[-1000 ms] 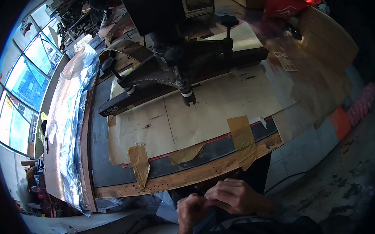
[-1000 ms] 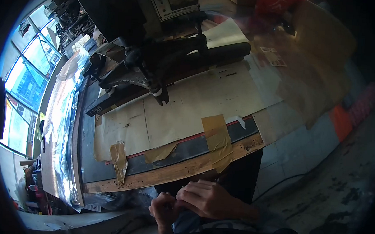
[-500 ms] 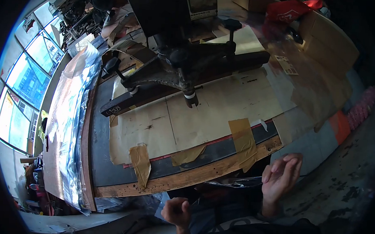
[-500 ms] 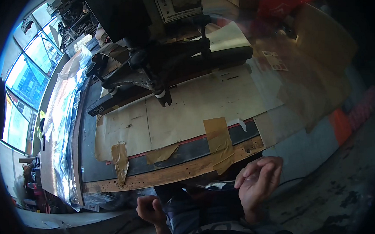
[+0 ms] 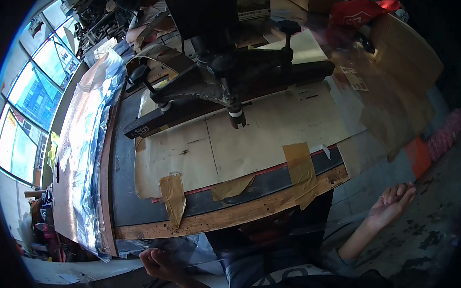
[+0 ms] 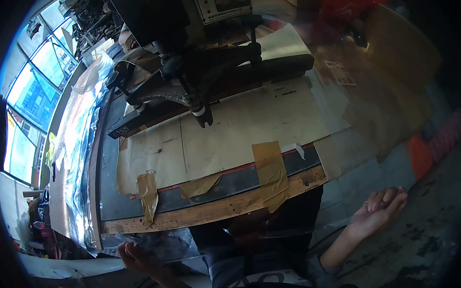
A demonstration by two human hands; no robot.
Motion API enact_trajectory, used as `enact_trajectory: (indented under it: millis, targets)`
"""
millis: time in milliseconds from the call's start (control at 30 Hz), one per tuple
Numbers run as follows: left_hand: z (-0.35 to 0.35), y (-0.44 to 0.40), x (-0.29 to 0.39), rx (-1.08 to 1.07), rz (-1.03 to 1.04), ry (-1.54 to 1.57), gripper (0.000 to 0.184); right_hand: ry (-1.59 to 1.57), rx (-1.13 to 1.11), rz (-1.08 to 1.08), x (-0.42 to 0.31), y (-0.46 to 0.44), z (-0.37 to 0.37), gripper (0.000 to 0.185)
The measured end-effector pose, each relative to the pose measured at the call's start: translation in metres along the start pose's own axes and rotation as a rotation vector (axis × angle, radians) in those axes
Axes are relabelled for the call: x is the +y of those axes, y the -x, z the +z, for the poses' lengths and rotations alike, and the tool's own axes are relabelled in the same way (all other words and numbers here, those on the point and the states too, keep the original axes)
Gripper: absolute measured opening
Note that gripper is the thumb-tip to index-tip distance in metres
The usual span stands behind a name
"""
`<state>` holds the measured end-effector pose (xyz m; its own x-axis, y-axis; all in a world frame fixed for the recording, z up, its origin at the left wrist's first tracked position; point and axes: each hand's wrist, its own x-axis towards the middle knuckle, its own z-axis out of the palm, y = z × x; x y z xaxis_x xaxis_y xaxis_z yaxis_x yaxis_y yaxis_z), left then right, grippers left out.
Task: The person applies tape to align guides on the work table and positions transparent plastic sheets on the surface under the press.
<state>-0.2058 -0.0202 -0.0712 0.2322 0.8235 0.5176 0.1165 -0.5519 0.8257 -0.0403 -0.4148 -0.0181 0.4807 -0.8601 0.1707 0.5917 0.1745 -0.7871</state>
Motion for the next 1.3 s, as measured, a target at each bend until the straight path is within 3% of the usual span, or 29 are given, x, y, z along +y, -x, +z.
enact_trajectory:
  millis: [67,167,300,400,533,567,667,733,800,967,1100,1200,1300]
  targets:
    - [-0.008,-0.006,-0.007,0.050,-0.014,-0.033,0.039,-0.005,-0.004,0.016,-0.001,-0.003,-0.002,0.028]
    - [-0.021,-0.018,-0.017,0.096,0.197,-0.222,0.030,0.030,0.097,-0.121,-0.001,-0.025,-0.016,0.029]
    - [-0.053,-0.038,-0.030,0.197,0.214,-0.366,0.035,0.041,0.180,-0.181,-0.005,-0.051,-0.031,0.030]
    - [-0.051,-0.024,-0.028,0.150,0.051,-0.268,0.047,0.063,0.127,-0.101,-0.001,-0.037,-0.020,0.030]
    - [-0.037,-0.010,-0.020,-0.170,0.202,-0.047,0.060,-0.192,-0.045,0.057,0.022,-0.027,-0.026,0.028]
    - [-0.027,-0.006,-0.004,-0.236,0.145,0.063,0.062,-0.271,-0.140,0.096,0.026,-0.024,-0.027,0.027]
    - [-0.001,0.005,0.031,-0.451,0.303,0.152,0.051,-0.348,-0.120,0.156,0.025,0.005,0.009,0.028]
    - [0.022,0.009,0.059,-0.704,0.262,0.283,0.028,-0.422,-0.193,0.175,0.027,0.019,0.023,0.027]
    - [0.037,0.018,0.080,-0.767,0.143,0.177,0.022,-0.499,-0.264,0.215,0.026,0.033,0.031,0.026]
    - [0.069,0.025,0.117,-0.752,-0.081,0.234,0.033,-0.688,-0.371,0.388,0.020,0.065,0.045,0.023]
    - [0.068,0.020,0.103,-0.774,-0.052,0.151,0.012,-0.716,-0.380,0.450,0.023,0.067,0.039,0.024]
    - [0.060,0.018,0.101,-0.734,-0.184,0.260,0.012,-0.608,-0.416,0.401,0.026,0.066,0.036,0.023]
    - [0.053,0.014,0.100,-0.648,-0.173,0.281,0.016,-0.501,-0.427,0.413,0.026,0.069,0.036,0.022]
